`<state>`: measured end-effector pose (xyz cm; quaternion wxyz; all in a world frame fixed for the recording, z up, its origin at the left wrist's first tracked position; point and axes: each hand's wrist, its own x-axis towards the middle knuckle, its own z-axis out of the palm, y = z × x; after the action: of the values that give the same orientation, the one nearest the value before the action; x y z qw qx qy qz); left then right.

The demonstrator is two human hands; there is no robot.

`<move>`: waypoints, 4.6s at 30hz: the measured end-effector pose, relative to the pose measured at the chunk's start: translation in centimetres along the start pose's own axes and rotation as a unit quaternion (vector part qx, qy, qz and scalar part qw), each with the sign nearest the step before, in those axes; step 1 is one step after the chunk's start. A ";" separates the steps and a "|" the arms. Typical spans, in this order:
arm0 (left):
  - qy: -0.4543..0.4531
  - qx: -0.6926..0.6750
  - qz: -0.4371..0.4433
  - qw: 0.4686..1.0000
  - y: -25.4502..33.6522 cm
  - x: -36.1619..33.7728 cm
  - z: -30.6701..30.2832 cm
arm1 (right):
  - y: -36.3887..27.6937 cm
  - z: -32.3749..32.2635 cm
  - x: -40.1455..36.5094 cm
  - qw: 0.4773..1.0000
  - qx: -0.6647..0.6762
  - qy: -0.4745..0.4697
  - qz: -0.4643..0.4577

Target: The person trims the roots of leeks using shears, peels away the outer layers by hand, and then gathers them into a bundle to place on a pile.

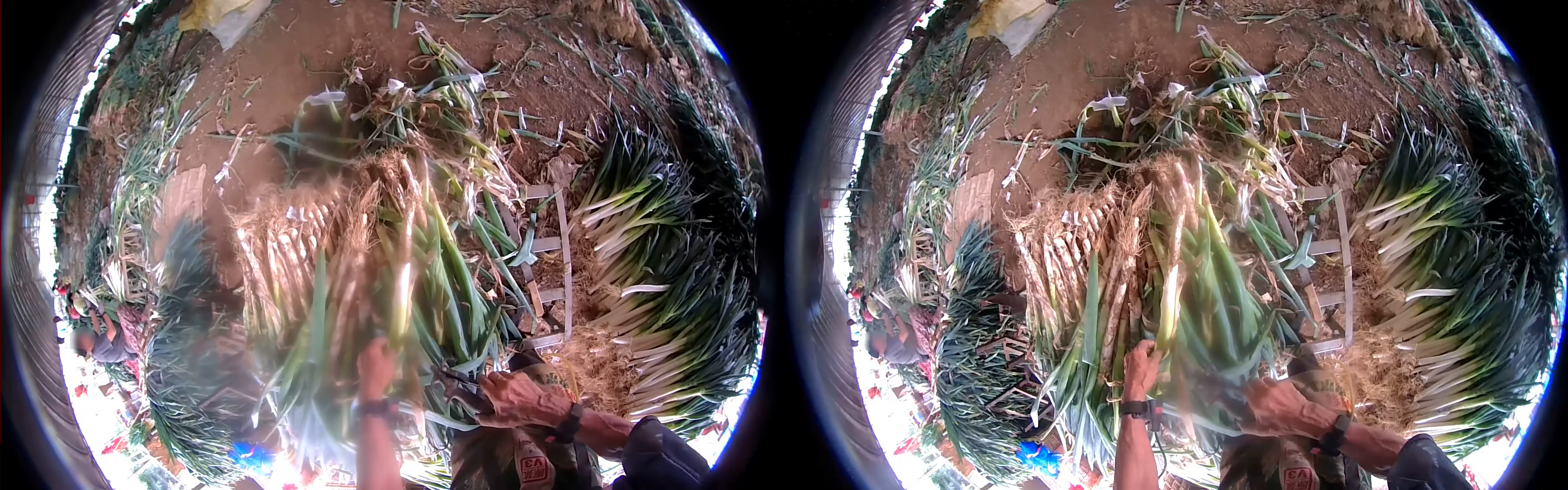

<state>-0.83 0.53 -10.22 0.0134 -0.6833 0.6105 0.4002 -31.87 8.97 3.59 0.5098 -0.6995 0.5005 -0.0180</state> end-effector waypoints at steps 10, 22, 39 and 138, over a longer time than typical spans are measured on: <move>0.080 0.013 -0.015 0.997 0.3 -0.2 1.3 | -1.6 -1.7 0.8 0.995 -0.070 0.068 -0.004; 0.153 -0.239 -0.080 0.956 4.4 -0.3 0.7 | -0.8 -2.2 1.1 0.995 -0.052 0.077 -0.029; -0.055 -0.109 0.183 0.975 9.1 -3.5 13.2 | 2.5 -5.0 0.6 0.982 -0.103 0.142 -0.068; 0.123 0.042 0.029 0.991 5.1 -13.4 -0.1 | 0.3 -1.5 -0.3 0.984 -0.073 0.137 -0.092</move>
<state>-4.20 10.22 -0.21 -0.0446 -0.7084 0.6435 0.2867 -33.04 8.18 4.26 0.3799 -0.7688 0.4993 -0.1240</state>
